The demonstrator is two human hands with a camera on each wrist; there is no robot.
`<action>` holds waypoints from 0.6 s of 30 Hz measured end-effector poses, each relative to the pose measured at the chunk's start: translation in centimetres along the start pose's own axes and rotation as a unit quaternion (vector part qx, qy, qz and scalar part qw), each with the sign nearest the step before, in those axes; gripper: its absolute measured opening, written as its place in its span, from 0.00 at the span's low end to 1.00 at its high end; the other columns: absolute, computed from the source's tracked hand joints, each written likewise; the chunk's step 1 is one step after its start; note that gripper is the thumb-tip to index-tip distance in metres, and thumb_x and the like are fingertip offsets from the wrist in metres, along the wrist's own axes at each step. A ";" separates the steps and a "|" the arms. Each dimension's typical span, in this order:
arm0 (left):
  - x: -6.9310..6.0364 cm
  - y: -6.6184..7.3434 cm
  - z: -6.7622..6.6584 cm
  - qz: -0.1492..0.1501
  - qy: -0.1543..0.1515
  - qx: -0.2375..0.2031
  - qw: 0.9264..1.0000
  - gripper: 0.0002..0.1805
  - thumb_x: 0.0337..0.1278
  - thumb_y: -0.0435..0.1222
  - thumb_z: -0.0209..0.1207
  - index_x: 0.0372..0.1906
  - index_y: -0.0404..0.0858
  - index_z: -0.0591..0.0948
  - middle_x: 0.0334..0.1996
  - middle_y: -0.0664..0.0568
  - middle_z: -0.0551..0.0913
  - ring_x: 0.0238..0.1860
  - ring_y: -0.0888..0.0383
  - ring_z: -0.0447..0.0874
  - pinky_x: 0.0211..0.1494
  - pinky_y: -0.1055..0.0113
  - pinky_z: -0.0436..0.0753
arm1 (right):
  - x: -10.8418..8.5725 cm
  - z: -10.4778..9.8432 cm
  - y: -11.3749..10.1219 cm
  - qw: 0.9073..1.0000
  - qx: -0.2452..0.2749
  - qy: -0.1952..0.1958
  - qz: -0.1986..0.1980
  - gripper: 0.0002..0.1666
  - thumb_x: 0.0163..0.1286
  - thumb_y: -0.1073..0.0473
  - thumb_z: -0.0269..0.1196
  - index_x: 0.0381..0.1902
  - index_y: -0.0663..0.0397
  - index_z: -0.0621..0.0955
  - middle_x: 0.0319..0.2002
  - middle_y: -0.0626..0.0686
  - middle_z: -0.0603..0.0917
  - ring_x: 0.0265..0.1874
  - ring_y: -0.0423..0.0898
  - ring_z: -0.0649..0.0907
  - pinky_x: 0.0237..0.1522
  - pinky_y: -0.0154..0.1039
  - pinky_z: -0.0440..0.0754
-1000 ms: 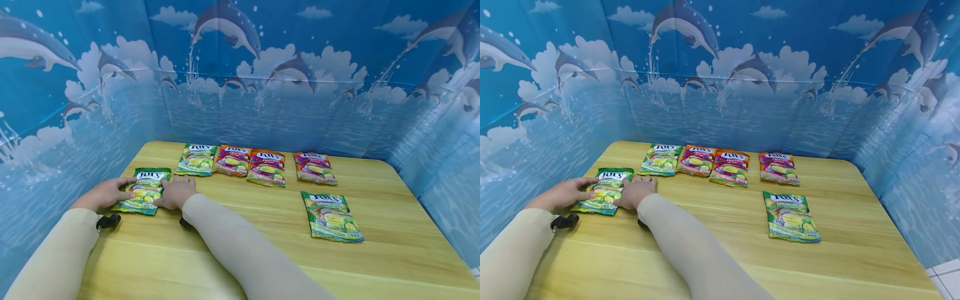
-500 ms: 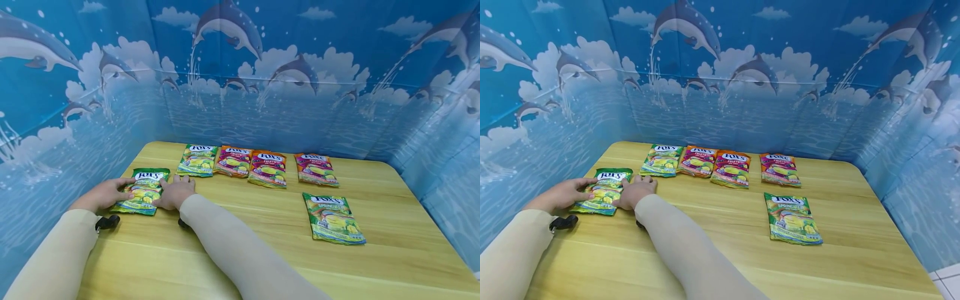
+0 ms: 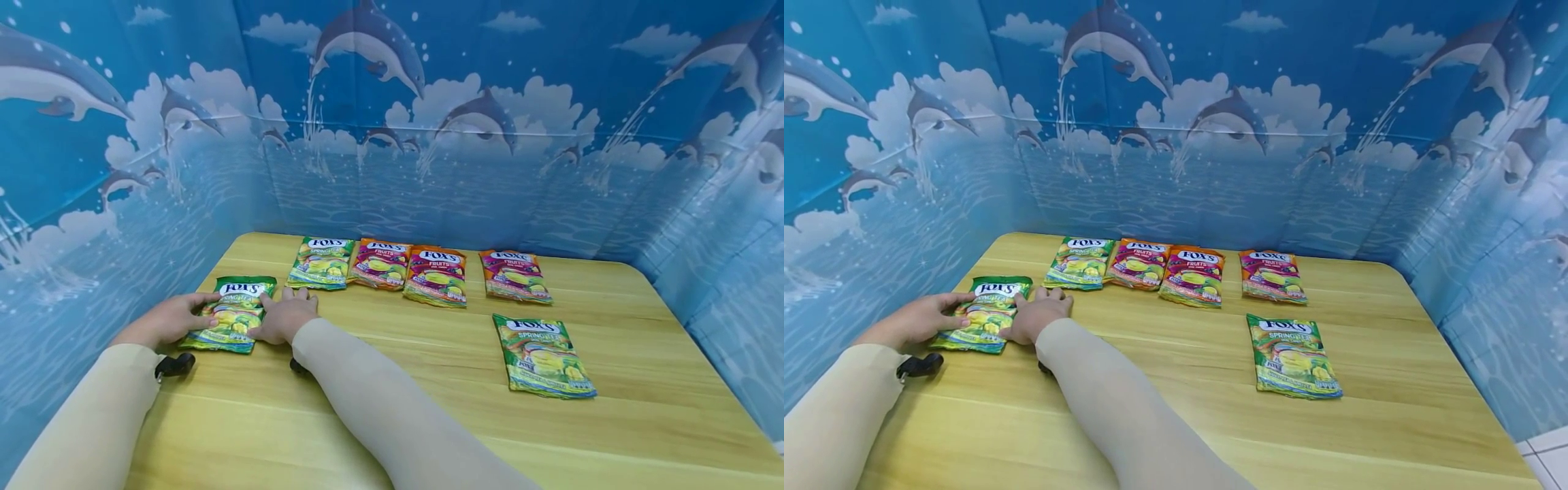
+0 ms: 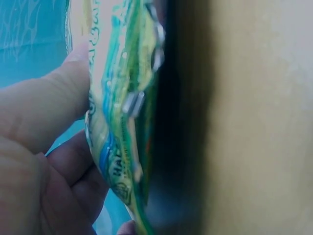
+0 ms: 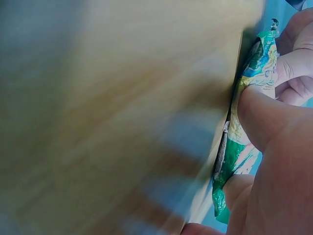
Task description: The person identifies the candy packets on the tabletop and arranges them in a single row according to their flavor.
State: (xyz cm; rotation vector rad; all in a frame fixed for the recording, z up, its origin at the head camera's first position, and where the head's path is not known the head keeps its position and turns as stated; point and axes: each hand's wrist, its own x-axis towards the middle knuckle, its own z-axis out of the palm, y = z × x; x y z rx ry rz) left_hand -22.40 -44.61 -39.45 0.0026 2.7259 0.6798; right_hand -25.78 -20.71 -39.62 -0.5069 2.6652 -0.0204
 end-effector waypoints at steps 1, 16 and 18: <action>0.0 0.0 0.0 0.000 0.000 0.001 1.000 0.49 0.69 0.61 0.62 0.84 0.40 0.60 0.78 0.20 0.52 0.75 0.16 0.49 0.72 0.21 0.59 | 0.0 0.0 0.0 1.000 0.002 0.000 -0.002 0.51 0.66 0.13 0.49 0.81 0.05 0.41 0.86 0.39 0.47 0.86 0.54 0.49 0.85 0.56 0.52; 0.2 1.5 -0.2 0.012 -0.032 -0.007 0.999 0.43 0.75 0.47 0.62 0.83 0.32 0.57 0.74 0.19 0.61 0.62 0.30 0.74 0.61 0.37 0.78 | -0.2 -0.5 2.4 0.998 0.016 -0.018 -0.067 0.55 0.70 0.16 0.46 0.83 0.15 0.34 0.87 0.41 0.49 0.86 0.49 0.51 0.85 0.49 0.55; 0.0 2.2 -0.5 0.011 -0.035 0.009 0.999 0.43 0.75 0.44 0.62 0.82 0.28 0.57 0.72 0.19 0.64 0.61 0.30 0.76 0.60 0.39 0.79 | -0.4 -0.7 3.7 0.993 0.041 -0.019 -0.107 0.56 0.72 0.18 0.47 0.84 0.21 0.33 0.87 0.41 0.47 0.86 0.47 0.50 0.85 0.46 0.53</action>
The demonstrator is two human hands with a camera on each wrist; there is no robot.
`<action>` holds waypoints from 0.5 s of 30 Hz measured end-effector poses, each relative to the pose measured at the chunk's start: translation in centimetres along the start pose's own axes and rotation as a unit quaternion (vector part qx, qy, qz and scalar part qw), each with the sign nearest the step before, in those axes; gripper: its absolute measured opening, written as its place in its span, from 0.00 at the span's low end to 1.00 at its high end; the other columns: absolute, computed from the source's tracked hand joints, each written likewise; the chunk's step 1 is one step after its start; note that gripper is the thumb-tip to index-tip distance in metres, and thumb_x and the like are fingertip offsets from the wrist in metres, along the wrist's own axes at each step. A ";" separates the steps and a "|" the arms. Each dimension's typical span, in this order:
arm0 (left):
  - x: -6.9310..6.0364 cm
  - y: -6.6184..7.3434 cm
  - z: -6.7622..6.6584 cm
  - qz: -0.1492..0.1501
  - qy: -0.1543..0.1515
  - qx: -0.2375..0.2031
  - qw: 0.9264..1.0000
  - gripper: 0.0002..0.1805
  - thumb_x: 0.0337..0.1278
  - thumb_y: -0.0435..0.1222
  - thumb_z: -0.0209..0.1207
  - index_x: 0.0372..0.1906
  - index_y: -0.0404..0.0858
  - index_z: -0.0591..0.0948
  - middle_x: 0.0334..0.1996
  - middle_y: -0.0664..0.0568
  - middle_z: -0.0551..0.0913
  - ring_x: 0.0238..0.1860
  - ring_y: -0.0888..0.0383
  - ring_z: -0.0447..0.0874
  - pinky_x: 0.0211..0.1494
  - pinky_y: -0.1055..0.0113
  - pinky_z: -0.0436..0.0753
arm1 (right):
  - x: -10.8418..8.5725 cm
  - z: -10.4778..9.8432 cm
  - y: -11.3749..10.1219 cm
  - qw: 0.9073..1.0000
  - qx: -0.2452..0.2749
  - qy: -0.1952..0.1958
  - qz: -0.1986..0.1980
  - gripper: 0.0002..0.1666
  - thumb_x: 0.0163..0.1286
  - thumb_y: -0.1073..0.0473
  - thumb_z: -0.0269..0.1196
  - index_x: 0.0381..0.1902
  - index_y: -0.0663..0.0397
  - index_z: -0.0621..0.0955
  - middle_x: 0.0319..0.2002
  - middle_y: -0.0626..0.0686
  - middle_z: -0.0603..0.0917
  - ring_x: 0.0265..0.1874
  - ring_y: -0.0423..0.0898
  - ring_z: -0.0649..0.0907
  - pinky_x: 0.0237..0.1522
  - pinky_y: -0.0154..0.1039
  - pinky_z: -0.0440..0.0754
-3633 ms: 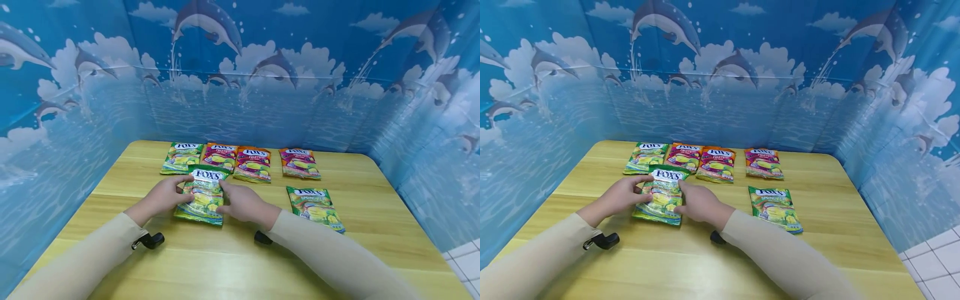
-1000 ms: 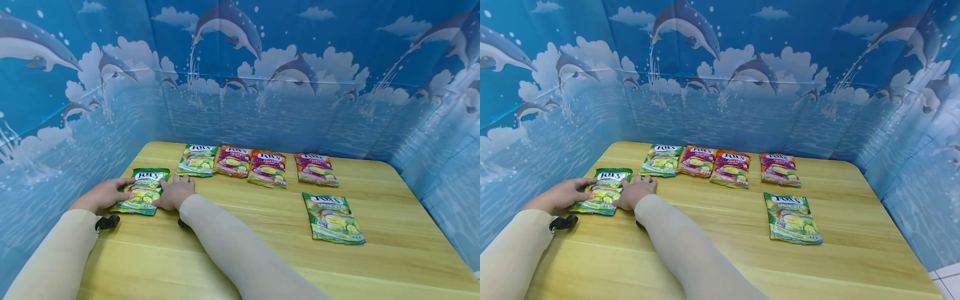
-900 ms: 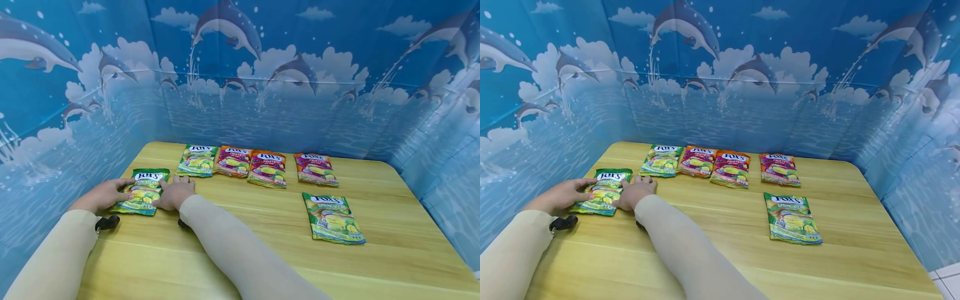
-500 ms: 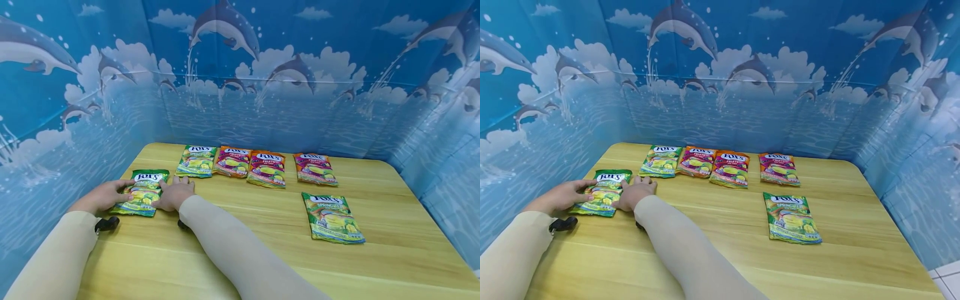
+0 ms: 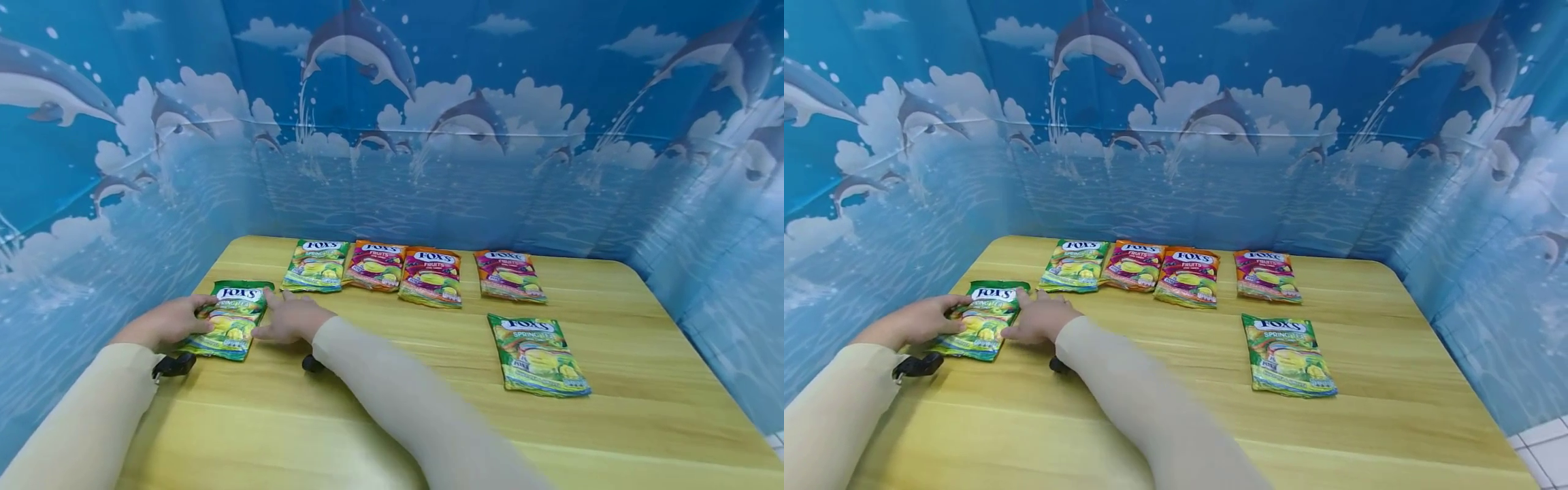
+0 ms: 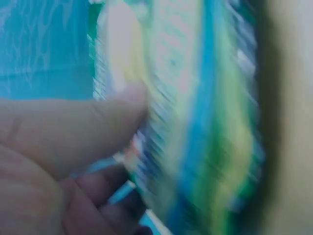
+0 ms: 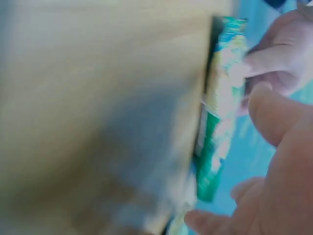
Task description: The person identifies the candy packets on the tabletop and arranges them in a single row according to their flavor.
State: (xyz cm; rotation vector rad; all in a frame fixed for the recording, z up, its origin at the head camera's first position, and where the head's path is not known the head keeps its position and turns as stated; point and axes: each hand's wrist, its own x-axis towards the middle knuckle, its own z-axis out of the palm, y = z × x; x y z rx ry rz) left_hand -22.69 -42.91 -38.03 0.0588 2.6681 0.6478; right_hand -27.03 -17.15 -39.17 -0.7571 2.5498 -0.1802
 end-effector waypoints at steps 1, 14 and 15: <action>-0.1 0.5 -0.1 0.001 0.001 0.013 1.000 0.43 0.74 0.44 0.62 0.81 0.27 0.57 0.72 0.18 0.64 0.62 0.27 0.75 0.60 0.38 0.80 | -0.5 -0.1 0.8 1.000 0.008 0.005 -0.022 0.56 0.73 0.19 0.48 0.85 0.24 0.35 0.87 0.42 0.47 0.86 0.46 0.50 0.86 0.45 0.52; 3.0 13.5 4.6 0.075 0.085 0.042 0.993 0.49 0.72 0.63 0.57 0.85 0.40 0.57 0.78 0.35 0.68 0.73 0.31 0.72 0.68 0.34 0.76 | -12.2 -2.8 15.8 0.994 0.009 0.062 -0.093 0.44 0.80 0.32 0.55 0.85 0.35 0.58 0.87 0.52 0.52 0.85 0.58 0.54 0.84 0.59 0.54; 3.3 14.8 5.4 0.086 0.085 0.040 0.992 0.49 0.72 0.64 0.58 0.85 0.41 0.57 0.81 0.36 0.63 0.76 0.31 0.67 0.73 0.33 0.72 | -13.2 -2.9 17.3 0.994 0.010 0.065 -0.084 0.44 0.80 0.33 0.56 0.85 0.35 0.58 0.87 0.53 0.51 0.85 0.59 0.55 0.84 0.61 0.55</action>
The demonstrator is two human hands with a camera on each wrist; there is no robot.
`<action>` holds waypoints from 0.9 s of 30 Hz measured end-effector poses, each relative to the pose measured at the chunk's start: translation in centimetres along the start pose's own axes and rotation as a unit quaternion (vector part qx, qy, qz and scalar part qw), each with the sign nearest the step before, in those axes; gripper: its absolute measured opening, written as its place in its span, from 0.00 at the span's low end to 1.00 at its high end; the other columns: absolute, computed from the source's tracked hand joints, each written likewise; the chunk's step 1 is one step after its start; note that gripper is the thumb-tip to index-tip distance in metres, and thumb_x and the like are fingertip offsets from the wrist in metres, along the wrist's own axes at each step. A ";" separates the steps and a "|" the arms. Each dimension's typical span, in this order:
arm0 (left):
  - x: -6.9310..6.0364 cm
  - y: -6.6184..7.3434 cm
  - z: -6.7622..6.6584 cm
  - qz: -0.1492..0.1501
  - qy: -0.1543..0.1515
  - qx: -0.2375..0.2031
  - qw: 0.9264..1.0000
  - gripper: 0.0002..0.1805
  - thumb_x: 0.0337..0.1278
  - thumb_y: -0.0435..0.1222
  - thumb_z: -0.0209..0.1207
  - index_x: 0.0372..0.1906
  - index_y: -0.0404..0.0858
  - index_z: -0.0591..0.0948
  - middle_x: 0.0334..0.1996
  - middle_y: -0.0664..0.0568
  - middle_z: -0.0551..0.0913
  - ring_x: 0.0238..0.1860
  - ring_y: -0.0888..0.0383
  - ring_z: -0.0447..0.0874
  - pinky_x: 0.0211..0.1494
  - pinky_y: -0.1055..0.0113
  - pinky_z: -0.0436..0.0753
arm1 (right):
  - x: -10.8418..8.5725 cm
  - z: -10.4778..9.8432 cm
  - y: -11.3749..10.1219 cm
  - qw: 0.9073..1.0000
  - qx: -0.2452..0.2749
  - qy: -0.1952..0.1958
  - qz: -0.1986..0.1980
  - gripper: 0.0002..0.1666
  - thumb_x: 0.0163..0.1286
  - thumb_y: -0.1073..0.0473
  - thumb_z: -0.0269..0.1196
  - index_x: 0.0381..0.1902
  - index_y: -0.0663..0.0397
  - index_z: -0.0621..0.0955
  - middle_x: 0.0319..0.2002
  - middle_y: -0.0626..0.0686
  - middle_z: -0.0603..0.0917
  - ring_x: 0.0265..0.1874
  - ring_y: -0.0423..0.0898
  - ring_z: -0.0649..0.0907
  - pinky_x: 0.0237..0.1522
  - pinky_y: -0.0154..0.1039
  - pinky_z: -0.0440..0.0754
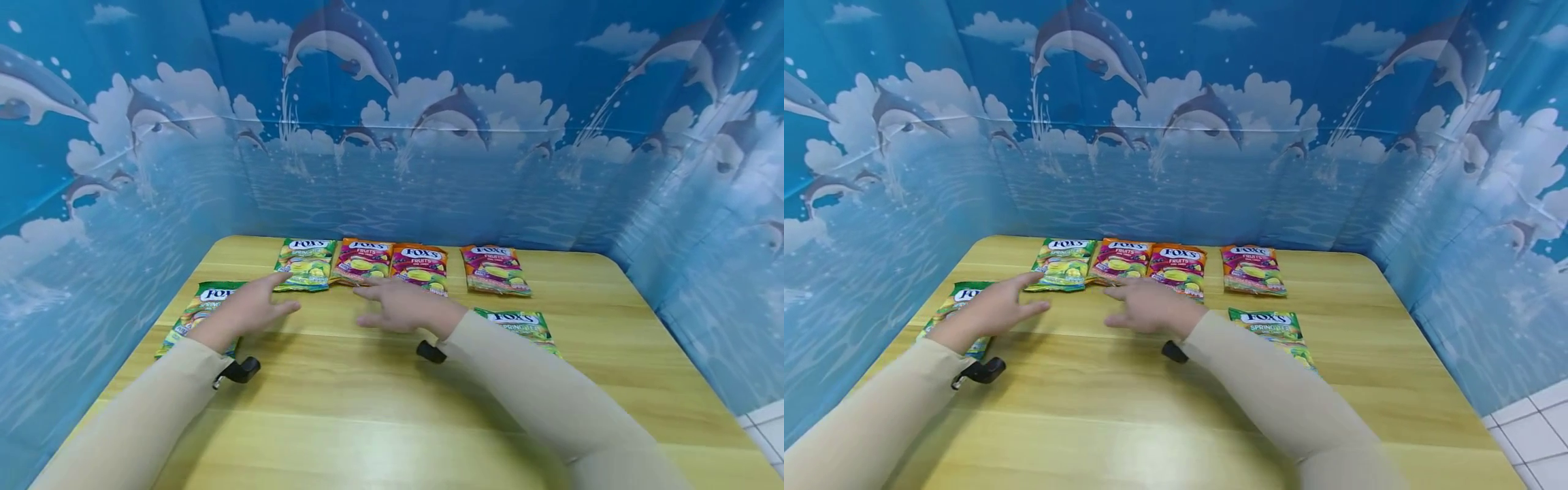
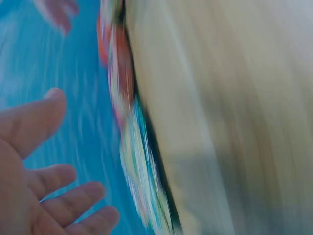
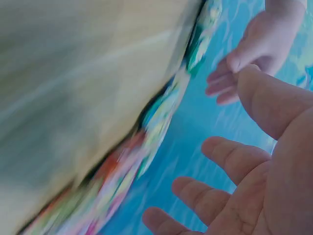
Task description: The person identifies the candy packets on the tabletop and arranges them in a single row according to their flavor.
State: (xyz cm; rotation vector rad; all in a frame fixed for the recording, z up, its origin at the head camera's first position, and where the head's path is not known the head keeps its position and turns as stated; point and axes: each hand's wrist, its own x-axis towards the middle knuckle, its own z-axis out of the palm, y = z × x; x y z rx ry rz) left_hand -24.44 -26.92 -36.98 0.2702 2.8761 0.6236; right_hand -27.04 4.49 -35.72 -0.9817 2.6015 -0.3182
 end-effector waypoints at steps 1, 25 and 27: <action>0.4 1.3 0.8 0.009 -0.003 -0.007 1.000 0.49 0.71 0.63 0.58 0.85 0.42 0.57 0.81 0.38 0.63 0.78 0.32 0.65 0.76 0.33 0.69 | -1.1 -0.2 1.3 1.000 -0.001 0.002 0.012 0.44 0.80 0.33 0.56 0.86 0.34 0.57 0.87 0.53 0.51 0.84 0.60 0.57 0.82 0.62 0.57; 7.0 23.1 15.5 0.117 -0.111 -0.052 0.986 0.51 0.66 0.68 0.60 0.86 0.54 0.55 0.81 0.55 0.66 0.81 0.52 0.65 0.82 0.53 0.68 | -19.6 0.8 18.9 0.983 0.056 -0.025 0.174 0.64 0.67 0.32 0.71 0.84 0.62 0.56 0.78 0.79 0.58 0.75 0.80 0.61 0.69 0.75 0.67; 7.3 24.1 16.1 0.117 -0.111 -0.046 0.986 0.51 0.66 0.69 0.59 0.86 0.54 0.55 0.81 0.56 0.67 0.80 0.53 0.66 0.82 0.53 0.68 | -20.0 0.9 19.2 0.983 0.068 -0.029 0.171 0.64 0.66 0.33 0.71 0.84 0.62 0.56 0.78 0.77 0.60 0.75 0.79 0.62 0.69 0.74 0.68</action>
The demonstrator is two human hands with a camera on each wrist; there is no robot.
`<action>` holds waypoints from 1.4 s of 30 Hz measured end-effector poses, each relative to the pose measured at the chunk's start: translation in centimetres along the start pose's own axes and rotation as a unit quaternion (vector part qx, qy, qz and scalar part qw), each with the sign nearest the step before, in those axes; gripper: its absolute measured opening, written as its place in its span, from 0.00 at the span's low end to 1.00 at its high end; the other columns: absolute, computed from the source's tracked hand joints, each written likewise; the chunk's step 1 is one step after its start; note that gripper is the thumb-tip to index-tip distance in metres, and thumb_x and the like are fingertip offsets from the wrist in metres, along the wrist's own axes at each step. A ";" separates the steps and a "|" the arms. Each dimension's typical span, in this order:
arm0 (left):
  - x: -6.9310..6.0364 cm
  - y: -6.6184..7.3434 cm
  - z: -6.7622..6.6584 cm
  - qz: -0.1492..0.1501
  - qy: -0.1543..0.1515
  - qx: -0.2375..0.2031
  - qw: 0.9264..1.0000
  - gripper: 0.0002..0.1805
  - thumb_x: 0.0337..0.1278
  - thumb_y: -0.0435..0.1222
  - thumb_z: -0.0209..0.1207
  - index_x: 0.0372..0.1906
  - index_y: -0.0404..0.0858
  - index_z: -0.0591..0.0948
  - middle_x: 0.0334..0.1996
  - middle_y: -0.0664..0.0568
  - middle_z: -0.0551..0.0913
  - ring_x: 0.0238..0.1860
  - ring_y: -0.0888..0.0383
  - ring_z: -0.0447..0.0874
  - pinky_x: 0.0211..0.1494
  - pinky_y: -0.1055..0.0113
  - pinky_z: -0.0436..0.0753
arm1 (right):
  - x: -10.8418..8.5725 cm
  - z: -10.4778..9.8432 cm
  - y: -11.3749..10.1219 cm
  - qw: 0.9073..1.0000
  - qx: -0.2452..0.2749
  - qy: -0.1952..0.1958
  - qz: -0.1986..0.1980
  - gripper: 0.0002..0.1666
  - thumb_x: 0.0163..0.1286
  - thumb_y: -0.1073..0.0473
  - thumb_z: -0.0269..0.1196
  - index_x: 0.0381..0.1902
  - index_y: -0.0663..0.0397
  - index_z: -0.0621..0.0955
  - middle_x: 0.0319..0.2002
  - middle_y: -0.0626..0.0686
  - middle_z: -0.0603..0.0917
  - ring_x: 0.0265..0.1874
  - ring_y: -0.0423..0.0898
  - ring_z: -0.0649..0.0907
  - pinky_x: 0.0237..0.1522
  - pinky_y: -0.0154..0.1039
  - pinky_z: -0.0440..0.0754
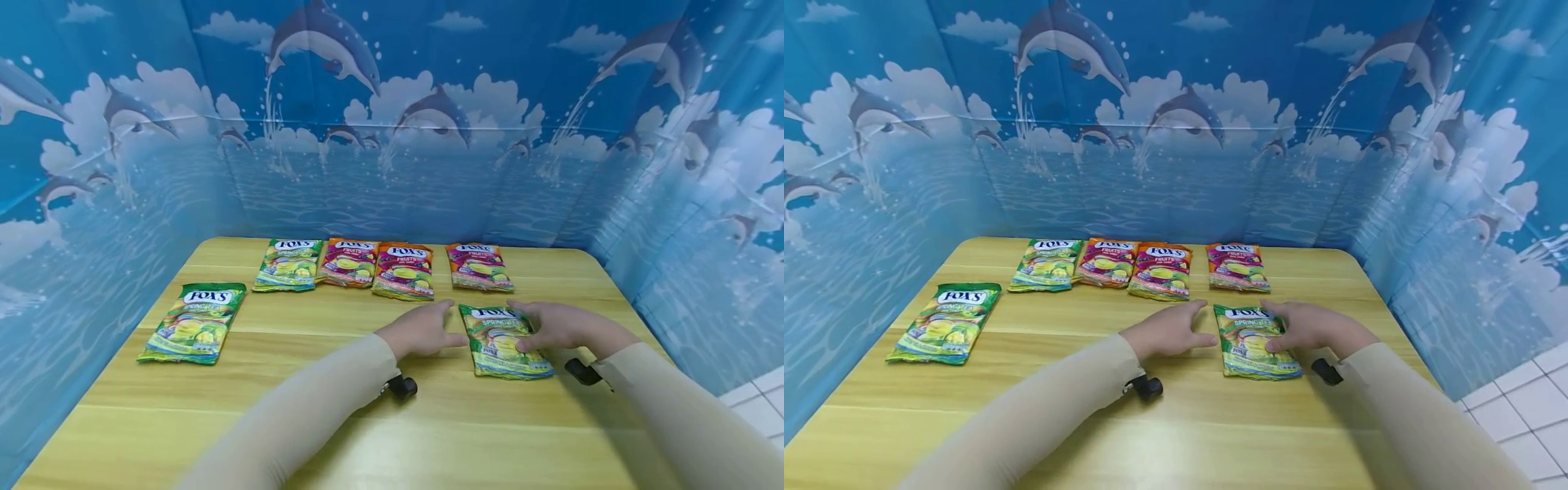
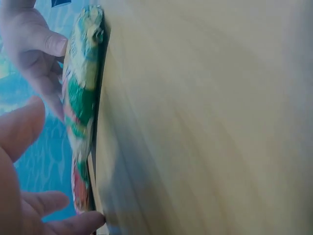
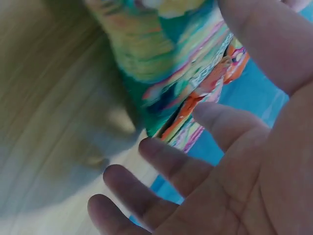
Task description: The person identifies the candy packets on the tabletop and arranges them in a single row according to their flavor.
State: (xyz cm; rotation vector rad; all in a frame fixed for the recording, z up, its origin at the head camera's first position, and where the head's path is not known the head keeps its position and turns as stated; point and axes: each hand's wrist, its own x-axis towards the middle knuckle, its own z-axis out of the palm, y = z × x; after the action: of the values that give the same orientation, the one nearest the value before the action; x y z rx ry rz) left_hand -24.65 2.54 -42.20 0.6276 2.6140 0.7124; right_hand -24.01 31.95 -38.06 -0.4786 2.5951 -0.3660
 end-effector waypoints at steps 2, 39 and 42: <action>0.6 0.7 0.4 0.000 0.005 0.009 1.000 0.51 0.66 0.68 0.59 0.86 0.53 0.56 0.81 0.55 0.67 0.81 0.52 0.66 0.83 0.53 0.67 | 0.0 0.1 0.2 1.000 0.009 -0.003 -0.003 0.64 0.66 0.34 0.72 0.84 0.62 0.57 0.78 0.76 0.62 0.75 0.78 0.64 0.69 0.74 0.68; 1.7 4.2 2.6 -0.026 0.016 0.126 0.992 0.47 0.64 0.69 0.60 0.83 0.58 0.63 0.81 0.58 0.66 0.85 0.52 0.55 0.84 0.37 0.57 | 0.0 1.1 0.7 1.000 0.010 -0.001 0.007 0.62 0.63 0.36 0.74 0.83 0.60 0.60 0.77 0.80 0.60 0.73 0.80 0.64 0.70 0.74 0.68; 1.5 4.3 2.6 -0.027 0.015 0.124 0.992 0.46 0.64 0.69 0.60 0.83 0.59 0.62 0.81 0.57 0.66 0.85 0.52 0.55 0.84 0.36 0.57 | -0.1 1.3 0.8 1.000 0.011 0.015 0.011 0.62 0.62 0.36 0.75 0.82 0.59 0.62 0.74 0.79 0.66 0.70 0.77 0.71 0.67 0.72 0.72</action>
State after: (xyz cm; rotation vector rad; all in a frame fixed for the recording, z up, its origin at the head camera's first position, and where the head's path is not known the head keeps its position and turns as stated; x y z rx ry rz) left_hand -23.40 7.66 -42.30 0.6163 2.7589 0.3867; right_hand -23.48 32.47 -39.35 -0.4408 2.6196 -0.3980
